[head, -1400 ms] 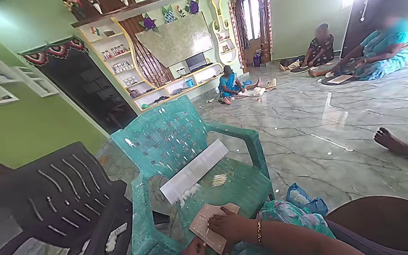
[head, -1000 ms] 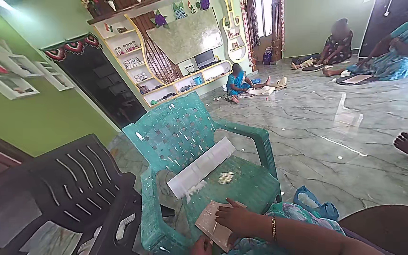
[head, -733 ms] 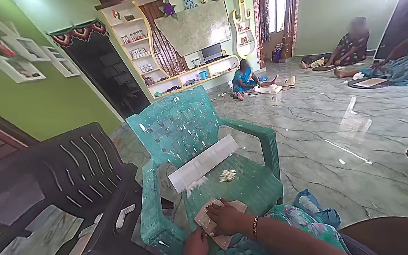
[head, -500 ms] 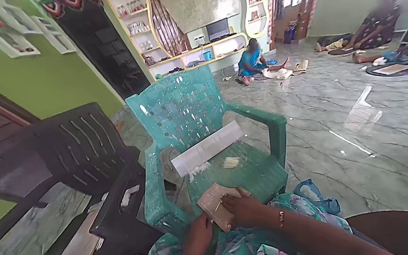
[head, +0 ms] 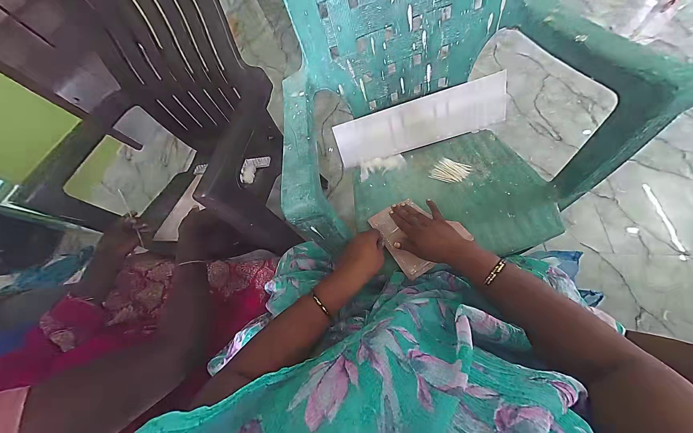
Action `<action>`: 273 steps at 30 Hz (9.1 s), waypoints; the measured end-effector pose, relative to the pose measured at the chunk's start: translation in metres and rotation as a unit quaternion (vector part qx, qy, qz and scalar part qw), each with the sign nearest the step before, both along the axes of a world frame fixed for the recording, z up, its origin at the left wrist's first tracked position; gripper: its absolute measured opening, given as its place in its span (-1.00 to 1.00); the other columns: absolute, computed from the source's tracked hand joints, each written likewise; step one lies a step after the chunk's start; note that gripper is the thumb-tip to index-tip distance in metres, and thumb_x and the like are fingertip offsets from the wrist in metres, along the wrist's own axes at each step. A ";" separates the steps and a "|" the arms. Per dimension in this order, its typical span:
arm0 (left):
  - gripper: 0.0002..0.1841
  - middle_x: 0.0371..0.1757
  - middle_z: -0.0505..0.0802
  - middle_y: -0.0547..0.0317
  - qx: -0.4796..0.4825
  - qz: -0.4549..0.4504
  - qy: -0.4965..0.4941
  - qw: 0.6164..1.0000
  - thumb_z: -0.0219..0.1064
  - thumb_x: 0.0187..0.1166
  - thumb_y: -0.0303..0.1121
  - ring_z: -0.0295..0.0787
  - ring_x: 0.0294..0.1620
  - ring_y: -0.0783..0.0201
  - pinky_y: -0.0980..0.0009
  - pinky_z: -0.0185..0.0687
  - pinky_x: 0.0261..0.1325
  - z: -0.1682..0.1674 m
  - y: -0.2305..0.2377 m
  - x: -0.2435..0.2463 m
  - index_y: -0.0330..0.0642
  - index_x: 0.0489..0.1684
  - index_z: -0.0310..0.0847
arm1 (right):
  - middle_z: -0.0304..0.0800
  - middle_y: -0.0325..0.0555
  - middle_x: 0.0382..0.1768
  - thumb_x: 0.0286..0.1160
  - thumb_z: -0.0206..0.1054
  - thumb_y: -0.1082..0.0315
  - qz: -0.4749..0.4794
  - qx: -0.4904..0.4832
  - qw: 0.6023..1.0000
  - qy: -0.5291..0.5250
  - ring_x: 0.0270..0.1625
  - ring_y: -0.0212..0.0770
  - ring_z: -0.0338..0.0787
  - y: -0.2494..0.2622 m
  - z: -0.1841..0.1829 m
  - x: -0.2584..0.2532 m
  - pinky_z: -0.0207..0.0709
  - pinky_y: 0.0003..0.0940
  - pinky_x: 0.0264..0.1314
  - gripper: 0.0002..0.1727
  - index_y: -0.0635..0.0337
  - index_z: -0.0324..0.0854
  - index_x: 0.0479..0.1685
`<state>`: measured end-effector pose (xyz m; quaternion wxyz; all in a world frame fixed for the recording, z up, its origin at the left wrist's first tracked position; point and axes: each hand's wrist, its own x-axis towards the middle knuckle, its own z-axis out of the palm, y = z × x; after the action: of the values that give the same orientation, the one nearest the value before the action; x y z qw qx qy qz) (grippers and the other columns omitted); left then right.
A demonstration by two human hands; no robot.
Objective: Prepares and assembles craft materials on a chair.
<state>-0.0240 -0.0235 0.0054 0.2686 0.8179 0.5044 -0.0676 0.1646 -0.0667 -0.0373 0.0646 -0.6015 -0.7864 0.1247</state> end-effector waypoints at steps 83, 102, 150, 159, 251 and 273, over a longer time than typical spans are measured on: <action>-0.44 0.46 0.61 -0.25 -0.038 -0.006 -0.098 0.994 0.39 0.64 -0.21 0.70 0.26 -0.04 0.12 0.63 0.34 -0.006 0.004 -0.004 -0.32 0.55 0.44 | 0.54 0.02 0.62 0.18 0.69 0.39 -0.129 -0.101 0.973 0.160 0.65 0.24 0.42 -0.026 0.019 0.074 0.23 0.24 0.68 -0.15 -0.06 0.52 0.65; -0.58 0.22 0.73 -0.28 -0.015 -0.026 -0.227 0.973 -0.02 0.82 -0.38 0.75 0.11 0.00 0.20 0.66 0.27 -0.021 0.011 -0.005 -0.33 0.52 0.55 | 0.53 0.15 0.59 0.49 0.39 0.55 -0.194 -0.033 0.965 0.174 0.67 0.26 0.43 0.016 0.031 0.090 0.25 0.30 0.67 -0.40 0.14 0.53 0.60; -0.88 -0.49 0.67 0.34 -0.252 0.163 -0.569 0.766 0.18 0.72 -0.53 0.47 -0.57 0.56 0.66 0.41 -0.44 0.027 -0.013 0.016 -0.20 -0.17 0.63 | 0.71 -0.29 -0.50 0.27 0.45 0.70 -0.192 -0.041 0.667 0.719 -0.43 -0.43 0.67 -0.030 0.056 0.005 0.61 -0.50 -0.24 -0.76 0.14 0.58 -0.39; -0.89 -0.54 0.63 0.34 -0.240 0.138 -0.527 0.804 0.19 0.74 -0.50 0.45 -0.59 0.55 0.65 0.36 -0.46 0.036 -0.013 0.016 -0.17 -0.21 0.60 | 0.79 -0.25 -0.26 0.68 0.28 0.43 -0.187 -0.101 0.687 0.695 -0.23 -0.42 0.74 -0.032 0.067 0.006 0.62 -0.51 -0.12 -0.90 0.19 0.71 -0.12; -0.96 -0.52 0.69 0.43 -0.148 0.120 -0.418 0.888 0.34 0.63 -0.45 0.48 -0.64 0.60 0.65 0.43 -0.56 -0.014 0.017 0.029 -0.17 -0.22 0.64 | 0.65 -0.14 -0.26 0.61 0.34 0.46 -0.180 -0.130 0.754 0.619 -0.34 -0.42 0.50 -0.006 0.036 0.018 0.40 -0.45 -0.29 -0.76 0.40 0.58 0.15; -0.90 -0.44 0.77 0.32 -0.147 0.134 -0.447 0.872 0.38 0.52 -0.60 0.48 -0.66 0.57 0.67 0.37 -0.63 -0.008 0.017 0.029 -0.23 -0.14 0.67 | 0.68 -0.05 -0.20 0.58 0.35 0.50 -0.204 -0.120 0.742 0.628 -0.29 -0.35 0.61 -0.005 0.038 0.021 0.54 -0.38 -0.20 -0.61 0.38 0.46 0.35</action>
<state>0.0046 -0.0067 -0.0031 0.5891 0.6362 0.4200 0.2681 0.1858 -0.0714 0.0007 0.4950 -0.5357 -0.4054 0.5510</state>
